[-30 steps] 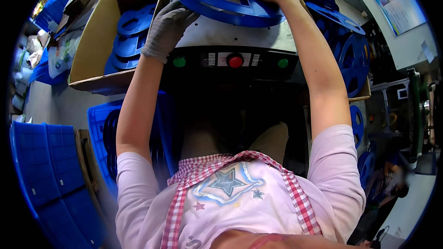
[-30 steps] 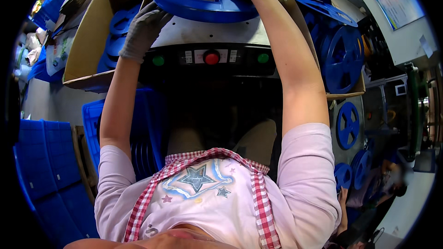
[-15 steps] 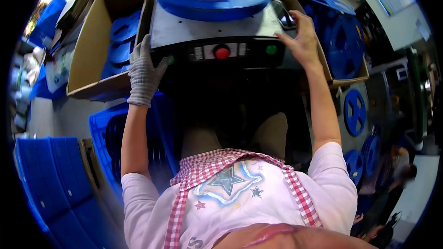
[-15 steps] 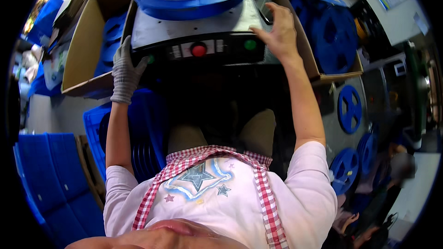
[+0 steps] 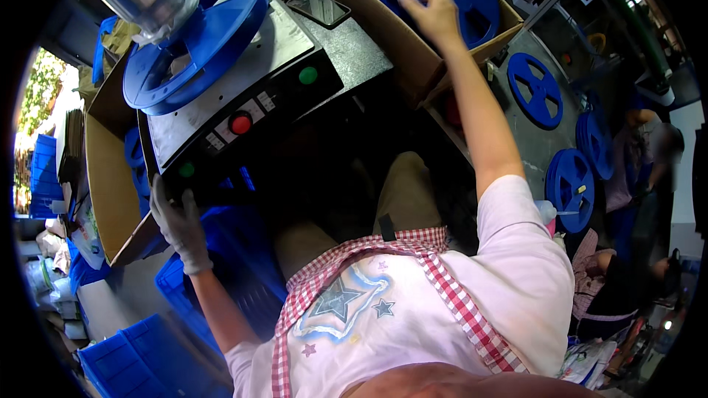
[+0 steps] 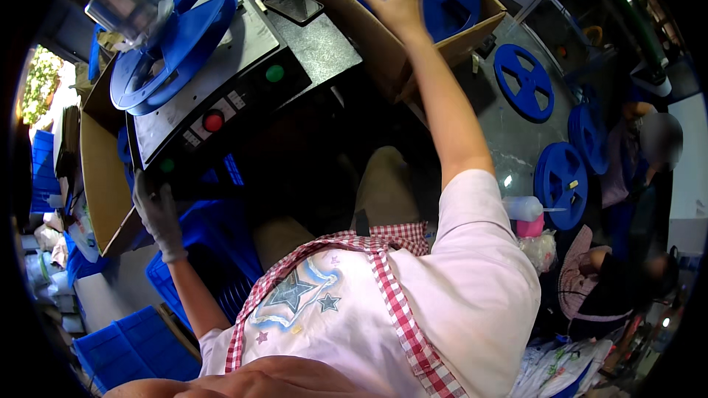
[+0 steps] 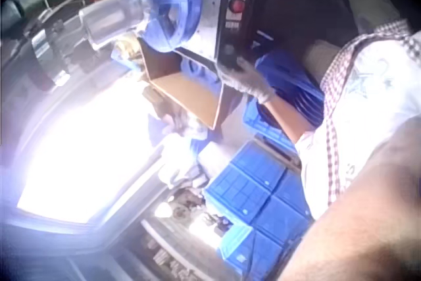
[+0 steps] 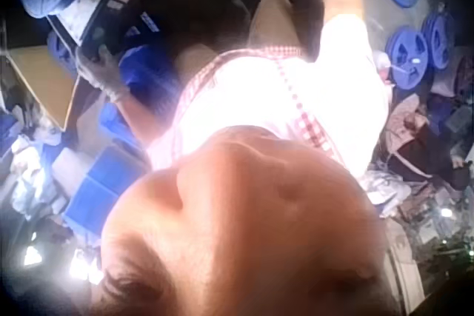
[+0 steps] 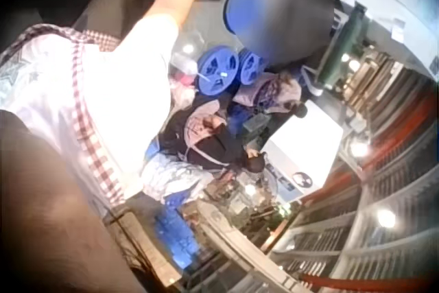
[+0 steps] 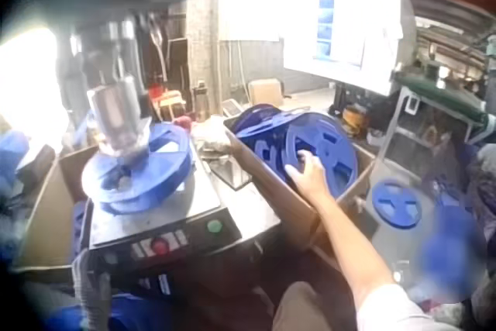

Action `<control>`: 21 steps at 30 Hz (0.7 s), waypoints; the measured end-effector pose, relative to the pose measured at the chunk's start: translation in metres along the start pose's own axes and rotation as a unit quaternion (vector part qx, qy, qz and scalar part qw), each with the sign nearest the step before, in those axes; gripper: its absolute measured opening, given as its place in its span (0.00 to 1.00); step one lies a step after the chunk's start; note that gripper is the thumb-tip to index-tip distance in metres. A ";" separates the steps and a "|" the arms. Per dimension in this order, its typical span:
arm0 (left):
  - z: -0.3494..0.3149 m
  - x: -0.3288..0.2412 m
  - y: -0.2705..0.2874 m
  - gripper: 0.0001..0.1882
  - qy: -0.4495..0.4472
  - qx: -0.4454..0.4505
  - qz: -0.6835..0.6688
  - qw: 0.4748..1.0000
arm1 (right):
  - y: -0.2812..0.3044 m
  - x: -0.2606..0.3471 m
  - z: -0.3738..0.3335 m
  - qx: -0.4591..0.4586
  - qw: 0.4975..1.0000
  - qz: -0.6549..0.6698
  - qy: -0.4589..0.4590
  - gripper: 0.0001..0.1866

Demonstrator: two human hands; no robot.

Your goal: The person repeatedly picks up blue plastic steering wheel parts from a cardboard box and wipes them with a pink cloth. The person handles the parts one at a time, wiping the surfaces before placing them back into the box. The task involves repetitive cleaning of multiple identical plastic components.

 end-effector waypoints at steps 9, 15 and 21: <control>-0.047 -0.076 0.009 0.24 0.001 0.102 -0.147 0.984 | 0.005 -0.115 0.037 -0.023 0.923 -0.105 -0.371 0.60; -0.039 -0.141 -0.013 0.27 -0.051 0.173 -0.225 0.958 | 0.028 -0.121 0.040 -0.162 0.962 0.138 -0.172 0.49; 0.013 -0.240 -0.031 0.51 -0.178 0.185 -0.415 0.873 | 0.085 0.013 -0.045 -0.103 0.973 0.161 0.132 0.38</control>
Point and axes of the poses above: each hand's wrist, its own z-axis towards the middle knuckle, its own y-axis out of the back of the hand, x = y × z, the point moved 2 cm from there along z, towards the middle knuckle, and after that the axes turned 2 degrees about z, right-handed, at the moved point
